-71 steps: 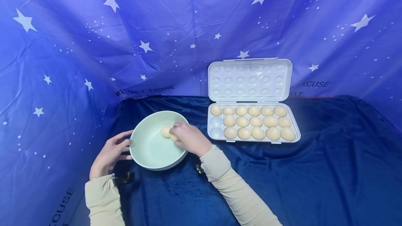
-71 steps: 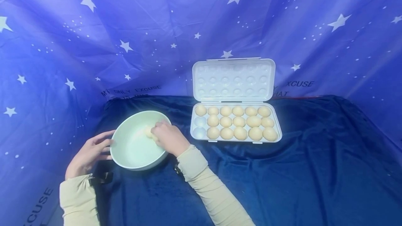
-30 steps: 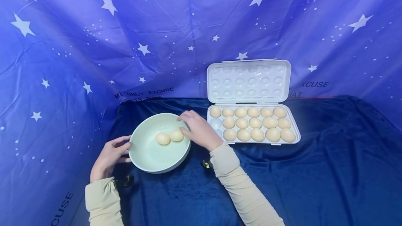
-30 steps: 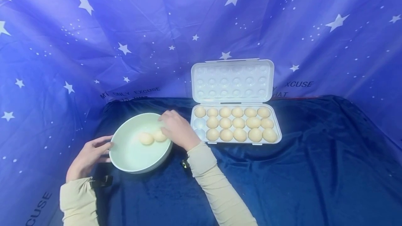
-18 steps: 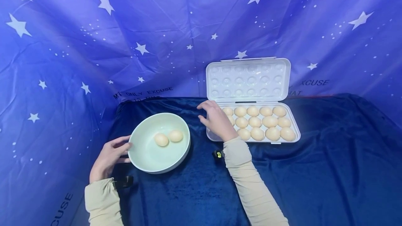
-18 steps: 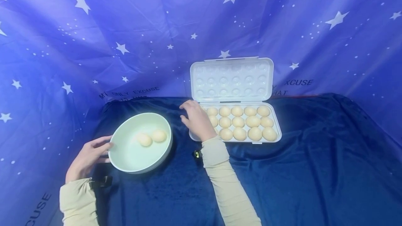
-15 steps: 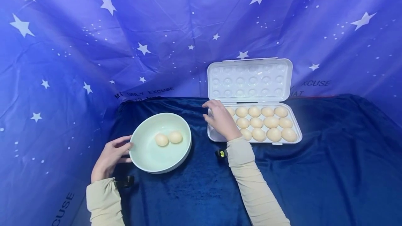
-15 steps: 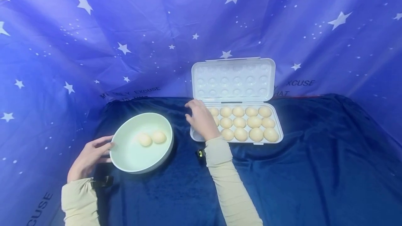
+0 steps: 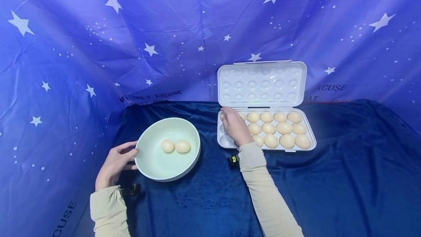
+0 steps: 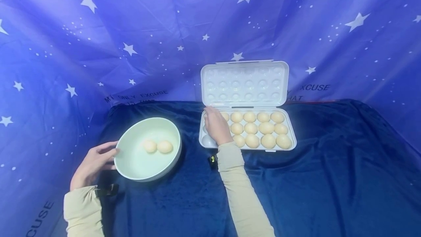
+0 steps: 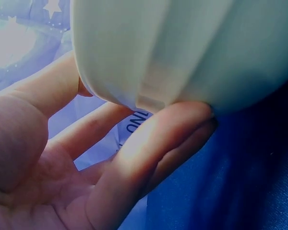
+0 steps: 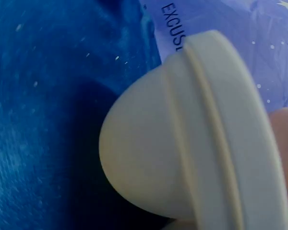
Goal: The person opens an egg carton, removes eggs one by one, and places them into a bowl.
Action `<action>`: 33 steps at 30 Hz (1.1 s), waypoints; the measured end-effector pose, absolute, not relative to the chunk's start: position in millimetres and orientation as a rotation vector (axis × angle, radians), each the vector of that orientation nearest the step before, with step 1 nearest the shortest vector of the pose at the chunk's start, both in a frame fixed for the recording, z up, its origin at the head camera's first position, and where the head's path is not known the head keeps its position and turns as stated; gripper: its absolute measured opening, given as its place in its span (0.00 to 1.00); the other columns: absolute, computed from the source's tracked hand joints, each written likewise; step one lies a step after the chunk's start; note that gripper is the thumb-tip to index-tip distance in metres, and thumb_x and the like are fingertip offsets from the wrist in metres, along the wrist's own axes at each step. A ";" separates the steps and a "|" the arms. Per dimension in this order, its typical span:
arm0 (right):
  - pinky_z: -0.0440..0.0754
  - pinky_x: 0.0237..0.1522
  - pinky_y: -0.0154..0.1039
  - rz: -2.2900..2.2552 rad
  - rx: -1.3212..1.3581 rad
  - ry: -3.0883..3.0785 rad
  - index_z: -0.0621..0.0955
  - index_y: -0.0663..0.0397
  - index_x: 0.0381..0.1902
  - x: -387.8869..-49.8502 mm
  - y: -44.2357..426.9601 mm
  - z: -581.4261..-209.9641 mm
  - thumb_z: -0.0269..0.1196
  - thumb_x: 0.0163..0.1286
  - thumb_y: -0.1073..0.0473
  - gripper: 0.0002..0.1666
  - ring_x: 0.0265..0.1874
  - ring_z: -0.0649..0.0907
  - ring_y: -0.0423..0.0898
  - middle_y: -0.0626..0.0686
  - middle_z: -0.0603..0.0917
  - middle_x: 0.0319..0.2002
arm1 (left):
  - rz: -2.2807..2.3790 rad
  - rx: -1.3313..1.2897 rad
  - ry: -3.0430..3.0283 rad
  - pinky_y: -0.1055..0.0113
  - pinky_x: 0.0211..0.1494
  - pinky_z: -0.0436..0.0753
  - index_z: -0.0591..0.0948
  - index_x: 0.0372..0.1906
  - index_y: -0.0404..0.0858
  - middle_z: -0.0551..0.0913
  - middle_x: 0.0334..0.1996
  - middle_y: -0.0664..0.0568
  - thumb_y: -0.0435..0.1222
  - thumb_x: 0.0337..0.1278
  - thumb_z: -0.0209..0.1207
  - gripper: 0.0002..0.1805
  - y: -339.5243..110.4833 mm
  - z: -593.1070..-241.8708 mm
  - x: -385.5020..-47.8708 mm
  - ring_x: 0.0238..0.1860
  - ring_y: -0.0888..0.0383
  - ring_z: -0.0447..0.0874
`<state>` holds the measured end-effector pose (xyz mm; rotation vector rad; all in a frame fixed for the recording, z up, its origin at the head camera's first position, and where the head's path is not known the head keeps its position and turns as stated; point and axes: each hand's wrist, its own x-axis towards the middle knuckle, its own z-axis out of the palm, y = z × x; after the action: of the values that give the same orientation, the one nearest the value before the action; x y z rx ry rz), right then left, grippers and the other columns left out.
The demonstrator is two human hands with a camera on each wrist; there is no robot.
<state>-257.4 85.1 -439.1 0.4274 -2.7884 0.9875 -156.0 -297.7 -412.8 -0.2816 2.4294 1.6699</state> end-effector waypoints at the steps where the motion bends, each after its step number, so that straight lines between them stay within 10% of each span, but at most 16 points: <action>1: 0.67 0.72 0.51 0.975 0.435 -2.786 0.76 0.66 0.63 -258.0 85.2 -440.2 0.53 0.75 0.65 0.21 0.67 0.72 0.59 0.63 0.75 0.65 | 1.669 -0.281 2.432 0.60 0.36 0.89 0.68 0.68 0.25 0.84 0.47 0.47 0.36 0.69 0.58 0.29 -297.4 -412.3 -156.1 0.33 0.64 0.86; 33: 0.78 0.58 0.49 0.944 0.468 -2.712 0.84 0.62 0.45 -262.1 85.8 -448.4 0.61 0.60 0.78 0.17 0.53 0.78 0.57 0.59 0.79 0.50 | 1.702 -0.273 2.408 0.61 0.35 0.89 0.68 0.68 0.24 0.85 0.38 0.57 0.34 0.68 0.59 0.29 -297.0 -413.9 -156.0 0.32 0.64 0.86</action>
<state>-262.1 85.8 -448.4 0.4677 -2.7123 0.9438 -156.0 -297.0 -413.9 -0.2733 2.4084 1.7015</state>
